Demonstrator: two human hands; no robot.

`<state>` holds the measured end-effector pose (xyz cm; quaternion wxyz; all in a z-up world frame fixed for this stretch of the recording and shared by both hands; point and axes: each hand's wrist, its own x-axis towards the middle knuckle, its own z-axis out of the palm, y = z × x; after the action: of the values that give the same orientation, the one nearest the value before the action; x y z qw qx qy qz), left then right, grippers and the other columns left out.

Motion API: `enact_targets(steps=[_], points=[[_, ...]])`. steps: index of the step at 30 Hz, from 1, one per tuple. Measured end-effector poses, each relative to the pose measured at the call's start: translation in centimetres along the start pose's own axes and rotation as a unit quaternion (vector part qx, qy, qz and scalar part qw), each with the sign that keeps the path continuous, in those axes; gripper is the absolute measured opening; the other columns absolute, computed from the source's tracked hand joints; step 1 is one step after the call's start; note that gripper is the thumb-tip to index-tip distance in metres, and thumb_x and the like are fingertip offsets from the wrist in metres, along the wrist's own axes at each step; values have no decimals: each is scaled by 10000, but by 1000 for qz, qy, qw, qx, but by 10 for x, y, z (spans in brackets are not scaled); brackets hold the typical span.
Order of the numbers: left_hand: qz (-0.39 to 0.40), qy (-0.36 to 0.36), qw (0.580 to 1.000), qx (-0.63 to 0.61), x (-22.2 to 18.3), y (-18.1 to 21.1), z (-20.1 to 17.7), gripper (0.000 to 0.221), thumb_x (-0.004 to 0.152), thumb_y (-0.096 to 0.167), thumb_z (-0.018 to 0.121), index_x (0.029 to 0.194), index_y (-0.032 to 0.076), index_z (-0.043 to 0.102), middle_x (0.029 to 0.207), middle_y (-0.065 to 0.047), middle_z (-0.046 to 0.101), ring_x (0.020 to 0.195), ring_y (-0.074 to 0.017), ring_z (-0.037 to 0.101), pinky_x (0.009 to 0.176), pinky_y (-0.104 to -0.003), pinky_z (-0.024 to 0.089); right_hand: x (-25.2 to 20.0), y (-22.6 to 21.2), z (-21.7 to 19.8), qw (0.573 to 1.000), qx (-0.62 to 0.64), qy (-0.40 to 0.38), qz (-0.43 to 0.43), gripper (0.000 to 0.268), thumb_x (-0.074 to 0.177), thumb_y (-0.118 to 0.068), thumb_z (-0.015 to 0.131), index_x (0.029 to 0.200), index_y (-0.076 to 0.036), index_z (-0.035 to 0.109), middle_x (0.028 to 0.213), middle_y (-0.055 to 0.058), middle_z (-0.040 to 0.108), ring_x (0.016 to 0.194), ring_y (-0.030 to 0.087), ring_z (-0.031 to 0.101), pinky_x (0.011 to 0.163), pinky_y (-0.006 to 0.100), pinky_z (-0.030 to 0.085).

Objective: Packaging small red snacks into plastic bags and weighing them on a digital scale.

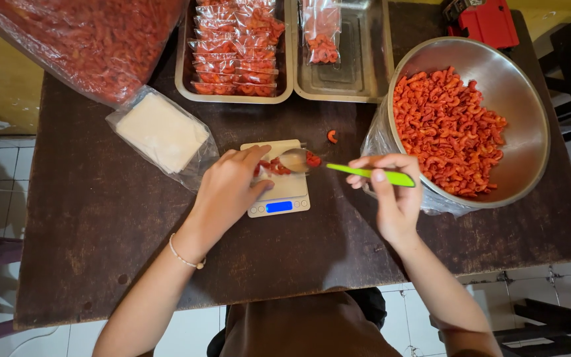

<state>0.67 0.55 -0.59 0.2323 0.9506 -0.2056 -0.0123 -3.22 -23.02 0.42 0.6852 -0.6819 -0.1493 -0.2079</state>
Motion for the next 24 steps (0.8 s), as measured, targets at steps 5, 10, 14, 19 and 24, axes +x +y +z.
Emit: enact_targets(steps=[5,10,14,19,24], points=[[6,-3,1000,-22,1,-1,-4,485,726,186,700,1181,85,564,1034,-115,633,978,-249,591,772,-361,504,7,-17,4,997,-60,-47,-23,132,912,-44,439,982,59,396,874,258,607,683,231,636,627,302,542],[7,2,1000,-24,2,-10,7,480,738,183,680,1190,94,546,967,-98,644,944,-255,601,761,-377,514,17,-23,0,993,-101,-42,-38,139,912,-39,445,978,77,406,834,257,602,634,236,628,576,294,539],[12,9,999,-31,3,-11,5,438,754,186,674,1164,85,558,929,-100,642,924,-264,607,744,-371,517,19,-20,-4,995,-93,-22,-31,120,931,-31,427,971,80,403,819,262,598,614,235,627,561,286,537],[13,8,1000,-25,2,-8,2,420,756,179,673,1152,87,566,923,-90,640,925,-256,605,740,-363,519,17,-18,-8,997,-71,-3,-22,101,943,-25,422,977,63,385,829,264,591,615,240,624,561,281,535],[15,8,1000,-21,2,-8,2,424,753,173,675,1152,86,562,933,-91,638,926,-259,603,738,-369,519,16,-17,-9,998,-62,-1,-16,106,939,-36,433,974,50,381,830,260,589,622,242,625,562,282,536]])
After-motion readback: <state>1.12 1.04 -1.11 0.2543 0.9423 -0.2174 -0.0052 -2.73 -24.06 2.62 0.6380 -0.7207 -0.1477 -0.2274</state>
